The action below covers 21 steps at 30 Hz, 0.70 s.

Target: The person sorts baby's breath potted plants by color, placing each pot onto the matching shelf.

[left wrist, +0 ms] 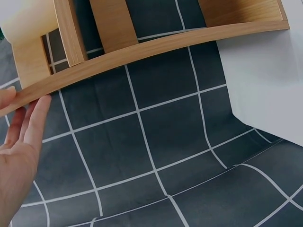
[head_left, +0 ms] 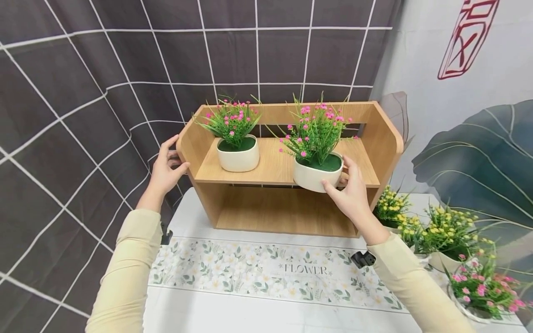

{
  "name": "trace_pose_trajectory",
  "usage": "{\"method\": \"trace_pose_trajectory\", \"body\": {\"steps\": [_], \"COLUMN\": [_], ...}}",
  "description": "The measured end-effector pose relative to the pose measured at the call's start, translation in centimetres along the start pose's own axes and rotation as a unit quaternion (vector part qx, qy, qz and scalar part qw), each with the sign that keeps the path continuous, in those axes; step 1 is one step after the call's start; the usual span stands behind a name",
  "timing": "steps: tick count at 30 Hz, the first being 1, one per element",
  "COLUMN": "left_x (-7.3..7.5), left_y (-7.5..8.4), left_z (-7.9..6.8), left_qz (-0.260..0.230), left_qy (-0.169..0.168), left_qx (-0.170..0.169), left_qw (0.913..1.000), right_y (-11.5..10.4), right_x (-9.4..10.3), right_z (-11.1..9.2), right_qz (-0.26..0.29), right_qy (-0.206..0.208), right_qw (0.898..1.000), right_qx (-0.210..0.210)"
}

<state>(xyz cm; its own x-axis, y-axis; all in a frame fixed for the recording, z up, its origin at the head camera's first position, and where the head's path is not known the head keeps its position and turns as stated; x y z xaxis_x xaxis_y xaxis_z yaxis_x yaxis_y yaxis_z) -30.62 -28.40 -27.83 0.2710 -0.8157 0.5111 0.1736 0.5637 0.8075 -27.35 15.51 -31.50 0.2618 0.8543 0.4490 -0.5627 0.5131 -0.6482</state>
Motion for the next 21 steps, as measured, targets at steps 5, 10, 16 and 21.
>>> {"method": "trace_pose_trajectory", "body": {"steps": [5,10,16,21], "left_x": [-0.1,0.0,0.0,-0.2], "left_y": [-0.1,-0.2,0.0,-0.2], "left_z": [0.0,0.0,-0.1,0.0], "left_qz": [0.001,-0.004,-0.005,0.000], "left_qy": [0.003,0.006,-0.002,-0.008], "left_qx": [-0.003,0.002,0.012,0.011], "left_qw": [1.0000,1.0000,0.9999,0.9999], "right_y": [-0.2,0.1,0.4,0.9], "right_x": [-0.2,-0.7,-1.3,-1.8], "right_z": [0.3,0.9,1.7,2.2], "right_qz": [0.009,0.025,0.044,0.093], "right_qy": [0.007,0.010,0.007,0.020], "right_qw": [1.000,0.999,0.998,0.994], "right_qx": [-0.016,-0.024,-0.039,-0.057]}}
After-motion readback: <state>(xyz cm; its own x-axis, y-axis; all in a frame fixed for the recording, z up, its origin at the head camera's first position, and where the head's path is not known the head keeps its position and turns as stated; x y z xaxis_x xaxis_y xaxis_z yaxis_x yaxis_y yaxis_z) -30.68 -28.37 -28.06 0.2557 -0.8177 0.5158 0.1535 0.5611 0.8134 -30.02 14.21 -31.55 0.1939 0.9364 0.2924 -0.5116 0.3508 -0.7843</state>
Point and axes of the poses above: each hand's wrist, its own z-axis towards the middle knuckle, its own x-axis out of the back of the hand, y = z × x, the point moved 6 cm from there along z, towards the middle knuckle, and after that the axes turned 10 degrees about x, right-handed, at the moved point
